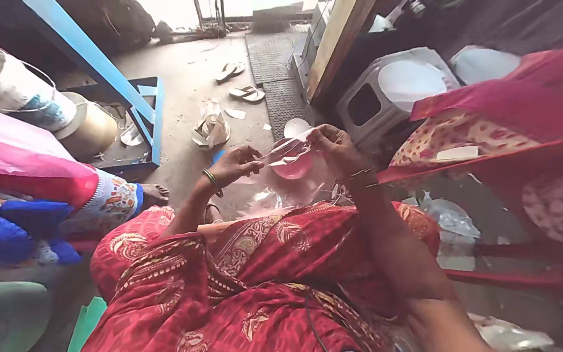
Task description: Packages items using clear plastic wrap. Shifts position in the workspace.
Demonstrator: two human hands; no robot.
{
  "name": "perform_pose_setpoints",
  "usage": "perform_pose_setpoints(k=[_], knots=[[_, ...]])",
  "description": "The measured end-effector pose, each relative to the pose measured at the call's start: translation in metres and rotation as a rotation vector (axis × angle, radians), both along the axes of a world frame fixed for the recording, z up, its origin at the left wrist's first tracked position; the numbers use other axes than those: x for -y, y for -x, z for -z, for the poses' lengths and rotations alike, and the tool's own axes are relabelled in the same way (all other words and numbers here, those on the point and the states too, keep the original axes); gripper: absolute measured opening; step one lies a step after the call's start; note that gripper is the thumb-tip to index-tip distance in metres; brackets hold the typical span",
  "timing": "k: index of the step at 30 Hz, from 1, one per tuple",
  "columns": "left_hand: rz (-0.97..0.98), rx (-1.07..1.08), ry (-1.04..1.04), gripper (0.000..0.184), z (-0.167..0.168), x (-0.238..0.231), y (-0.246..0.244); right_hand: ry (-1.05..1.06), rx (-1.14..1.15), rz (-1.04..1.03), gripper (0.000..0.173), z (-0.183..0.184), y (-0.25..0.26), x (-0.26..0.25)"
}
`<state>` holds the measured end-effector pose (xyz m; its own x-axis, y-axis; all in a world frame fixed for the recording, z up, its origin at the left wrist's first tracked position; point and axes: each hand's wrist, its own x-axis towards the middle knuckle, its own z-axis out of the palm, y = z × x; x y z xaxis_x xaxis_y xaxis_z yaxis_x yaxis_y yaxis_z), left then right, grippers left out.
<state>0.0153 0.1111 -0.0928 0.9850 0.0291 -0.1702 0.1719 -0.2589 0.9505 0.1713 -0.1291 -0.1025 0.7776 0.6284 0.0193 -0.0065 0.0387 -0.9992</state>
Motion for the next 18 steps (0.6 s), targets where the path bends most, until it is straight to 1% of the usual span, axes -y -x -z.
perform_pose_setpoints(k=[2, 5, 8, 11, 14, 18], knots=[[0.011, 0.024, -0.084, 0.027, 0.001, -0.009, 0.0, 0.009, -0.025, 0.013, 0.011, -0.006, -0.003, 0.006], [0.001, 0.034, -0.241, 0.035, 0.004, -0.02, -0.001, -0.05, -0.05, 0.008, 0.013, -0.003, -0.009, 0.011], [-0.017, 0.018, -0.296, 0.036, 0.003, -0.024, -0.001, -0.053, -0.047, 0.043, 0.016, -0.006, -0.002, 0.014], [-0.049, -0.005, -0.25, 0.031, -0.001, -0.024, 0.0, -0.019, -0.022, 0.078, 0.015, -0.015, 0.019, 0.023], [-0.108, 0.022, -0.105, 0.022, 0.001, -0.024, 0.002, -0.059, 0.006, 0.076, 0.014, -0.005, 0.013, 0.025], [-0.142, 0.065, -0.047, 0.022, 0.002, -0.026, 0.002, -0.027, -0.013, 0.124, 0.013, -0.008, 0.012, 0.021]])
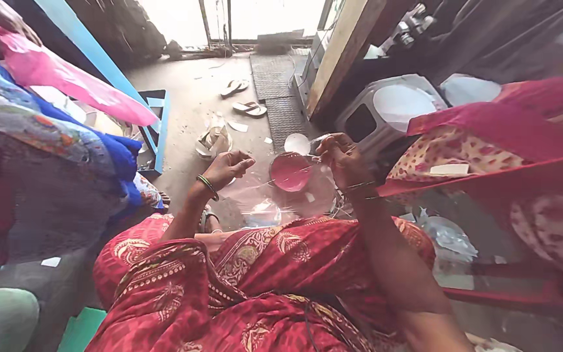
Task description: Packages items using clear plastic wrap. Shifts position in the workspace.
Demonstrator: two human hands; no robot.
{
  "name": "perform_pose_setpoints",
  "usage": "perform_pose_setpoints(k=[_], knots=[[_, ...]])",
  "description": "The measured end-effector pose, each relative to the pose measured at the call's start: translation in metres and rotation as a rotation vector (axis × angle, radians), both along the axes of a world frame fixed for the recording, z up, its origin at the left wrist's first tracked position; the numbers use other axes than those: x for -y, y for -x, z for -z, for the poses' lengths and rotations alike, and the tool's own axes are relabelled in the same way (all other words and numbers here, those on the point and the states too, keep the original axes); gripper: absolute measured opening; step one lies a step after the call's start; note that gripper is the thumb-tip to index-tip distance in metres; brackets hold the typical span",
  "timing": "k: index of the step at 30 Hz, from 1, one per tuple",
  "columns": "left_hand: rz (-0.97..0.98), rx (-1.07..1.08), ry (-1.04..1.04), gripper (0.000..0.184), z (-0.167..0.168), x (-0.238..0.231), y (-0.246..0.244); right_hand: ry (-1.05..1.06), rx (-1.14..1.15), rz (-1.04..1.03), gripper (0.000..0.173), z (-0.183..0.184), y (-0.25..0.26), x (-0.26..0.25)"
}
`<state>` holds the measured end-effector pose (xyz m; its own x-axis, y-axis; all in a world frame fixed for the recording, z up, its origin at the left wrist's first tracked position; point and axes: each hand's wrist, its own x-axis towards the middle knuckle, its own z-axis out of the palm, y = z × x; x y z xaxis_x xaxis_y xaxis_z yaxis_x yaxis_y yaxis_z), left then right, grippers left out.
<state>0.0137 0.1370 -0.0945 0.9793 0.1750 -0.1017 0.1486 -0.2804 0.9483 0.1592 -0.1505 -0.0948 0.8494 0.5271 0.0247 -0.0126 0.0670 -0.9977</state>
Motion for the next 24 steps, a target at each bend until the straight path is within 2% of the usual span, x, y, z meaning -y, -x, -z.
perform_pose_setpoints(k=[6, 14, 17, 20, 21, 22, 24], knots=[[-0.028, 0.031, -0.009, 0.018, 0.004, 0.001, 0.0, -0.002, 0.058, -0.02, 0.012, -0.001, 0.003, -0.002], [0.056, -0.091, -0.127, 0.031, 0.006, 0.005, 0.002, 0.051, 0.11, 0.002, 0.014, -0.001, 0.011, -0.01], [0.052, -0.081, -0.302, 0.046, -0.003, 0.013, 0.001, 0.066, 0.225, -0.009, 0.019, 0.008, 0.001, -0.021], [0.125, 0.031, -0.149, 0.082, -0.004, 0.039, -0.004, 0.003, 0.375, -0.142, 0.02, 0.017, 0.005, -0.038], [0.144, 0.05, -0.093, 0.084, -0.002, 0.049, -0.005, -0.011, 0.392, -0.183, 0.019, 0.017, 0.011, -0.044], [0.156, 0.053, -0.038, 0.074, 0.0, 0.057, -0.006, -0.031, 0.408, -0.214, 0.017, 0.016, 0.018, -0.05], [0.147, 0.063, 0.062, 0.031, 0.007, 0.065, -0.007, -0.032, 0.441, -0.287, 0.02, 0.012, 0.022, -0.052]])
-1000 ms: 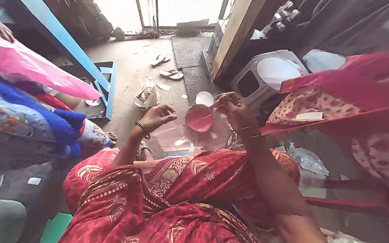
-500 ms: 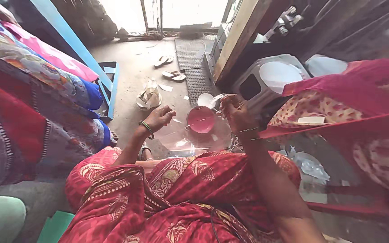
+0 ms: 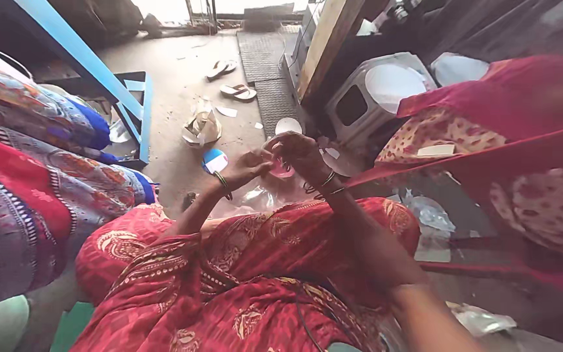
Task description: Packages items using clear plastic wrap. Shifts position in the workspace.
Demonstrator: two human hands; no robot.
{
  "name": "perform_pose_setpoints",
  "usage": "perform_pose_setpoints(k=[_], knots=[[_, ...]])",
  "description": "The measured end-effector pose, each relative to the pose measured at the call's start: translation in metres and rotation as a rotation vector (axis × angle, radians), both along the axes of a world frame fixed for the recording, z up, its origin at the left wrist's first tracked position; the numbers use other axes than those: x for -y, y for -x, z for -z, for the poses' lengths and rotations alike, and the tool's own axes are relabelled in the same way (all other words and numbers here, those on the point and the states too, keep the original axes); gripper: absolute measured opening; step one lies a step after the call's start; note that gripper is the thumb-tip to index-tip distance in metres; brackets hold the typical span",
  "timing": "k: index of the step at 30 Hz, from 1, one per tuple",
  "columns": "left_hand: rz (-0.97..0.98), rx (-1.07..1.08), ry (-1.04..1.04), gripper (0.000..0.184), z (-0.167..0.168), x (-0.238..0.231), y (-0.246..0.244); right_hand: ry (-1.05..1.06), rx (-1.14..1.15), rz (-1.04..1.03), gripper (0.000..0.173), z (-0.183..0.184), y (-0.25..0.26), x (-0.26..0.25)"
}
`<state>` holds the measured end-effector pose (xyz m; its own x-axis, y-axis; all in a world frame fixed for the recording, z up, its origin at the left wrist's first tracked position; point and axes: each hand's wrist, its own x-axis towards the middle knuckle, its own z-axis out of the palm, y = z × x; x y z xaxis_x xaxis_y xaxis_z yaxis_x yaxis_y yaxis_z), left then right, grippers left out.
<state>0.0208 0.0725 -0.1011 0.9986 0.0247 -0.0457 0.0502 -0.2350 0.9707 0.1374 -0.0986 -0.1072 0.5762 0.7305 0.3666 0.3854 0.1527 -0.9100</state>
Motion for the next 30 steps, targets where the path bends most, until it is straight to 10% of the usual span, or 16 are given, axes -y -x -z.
perform_pose_setpoints(k=[4, 10, 20, 27, 30], knots=[[-0.223, 0.073, 0.169, 0.022, -0.004, -0.026, -0.001, 0.22, -0.08, -0.159, 0.044, -0.006, -0.018, 0.02], [-0.747, 0.163, 0.438, 0.013, -0.035, -0.085, 0.009, 0.327, -0.292, -0.218, 0.01, 0.007, -0.039, 0.03], [-1.067, 0.106, 0.546, 0.016, -0.025, -0.113, 0.019, 0.25, -0.568, 0.013, 0.011, 0.002, -0.04, 0.027], [-0.94, -0.324, -0.179, 0.08, 0.021, -0.119, 0.019, 0.095, -0.724, 0.384, 0.018, 0.006, -0.034, 0.01], [-0.919, -0.245, -0.539, 0.075, 0.014, -0.099, 0.012, 0.123, -0.682, 0.492, 0.029, 0.018, -0.035, 0.006]])
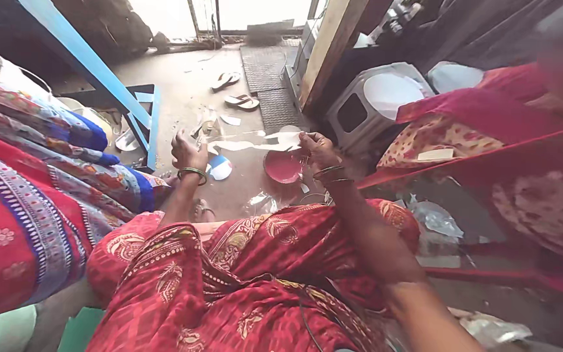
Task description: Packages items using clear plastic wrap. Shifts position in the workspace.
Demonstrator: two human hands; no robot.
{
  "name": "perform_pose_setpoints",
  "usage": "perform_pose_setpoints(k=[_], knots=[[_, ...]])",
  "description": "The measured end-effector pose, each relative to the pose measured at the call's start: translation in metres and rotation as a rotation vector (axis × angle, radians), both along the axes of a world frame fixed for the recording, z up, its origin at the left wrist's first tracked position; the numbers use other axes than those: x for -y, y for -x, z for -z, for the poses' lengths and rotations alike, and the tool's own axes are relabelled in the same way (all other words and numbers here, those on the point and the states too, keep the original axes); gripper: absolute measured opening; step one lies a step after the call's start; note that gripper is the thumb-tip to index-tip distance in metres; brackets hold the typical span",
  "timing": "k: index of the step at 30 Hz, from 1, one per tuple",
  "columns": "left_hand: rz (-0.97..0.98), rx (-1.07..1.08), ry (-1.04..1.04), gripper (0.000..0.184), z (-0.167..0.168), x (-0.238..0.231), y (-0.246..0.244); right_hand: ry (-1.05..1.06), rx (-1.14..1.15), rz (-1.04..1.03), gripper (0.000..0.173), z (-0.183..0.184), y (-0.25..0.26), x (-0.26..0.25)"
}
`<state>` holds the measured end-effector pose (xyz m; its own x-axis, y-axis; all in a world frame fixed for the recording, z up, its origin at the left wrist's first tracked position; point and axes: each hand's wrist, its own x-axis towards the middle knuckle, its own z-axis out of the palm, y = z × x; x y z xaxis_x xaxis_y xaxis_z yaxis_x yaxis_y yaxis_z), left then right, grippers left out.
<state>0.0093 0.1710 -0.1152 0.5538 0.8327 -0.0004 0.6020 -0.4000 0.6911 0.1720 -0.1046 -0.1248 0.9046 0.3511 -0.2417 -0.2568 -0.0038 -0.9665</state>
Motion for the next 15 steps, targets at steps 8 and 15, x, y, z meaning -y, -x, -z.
perform_pose_setpoints(k=[8, 15], knots=[[0.756, 0.263, 0.05, 0.032, -0.014, 0.102, -0.007, -0.065, -0.119, -0.035, 0.026, 0.01, 0.015, -0.014], [0.667, 0.09, 0.337, 0.086, 0.025, 0.13, 0.003, -0.228, -0.248, -0.27, 0.03, -0.002, 0.049, -0.017]])
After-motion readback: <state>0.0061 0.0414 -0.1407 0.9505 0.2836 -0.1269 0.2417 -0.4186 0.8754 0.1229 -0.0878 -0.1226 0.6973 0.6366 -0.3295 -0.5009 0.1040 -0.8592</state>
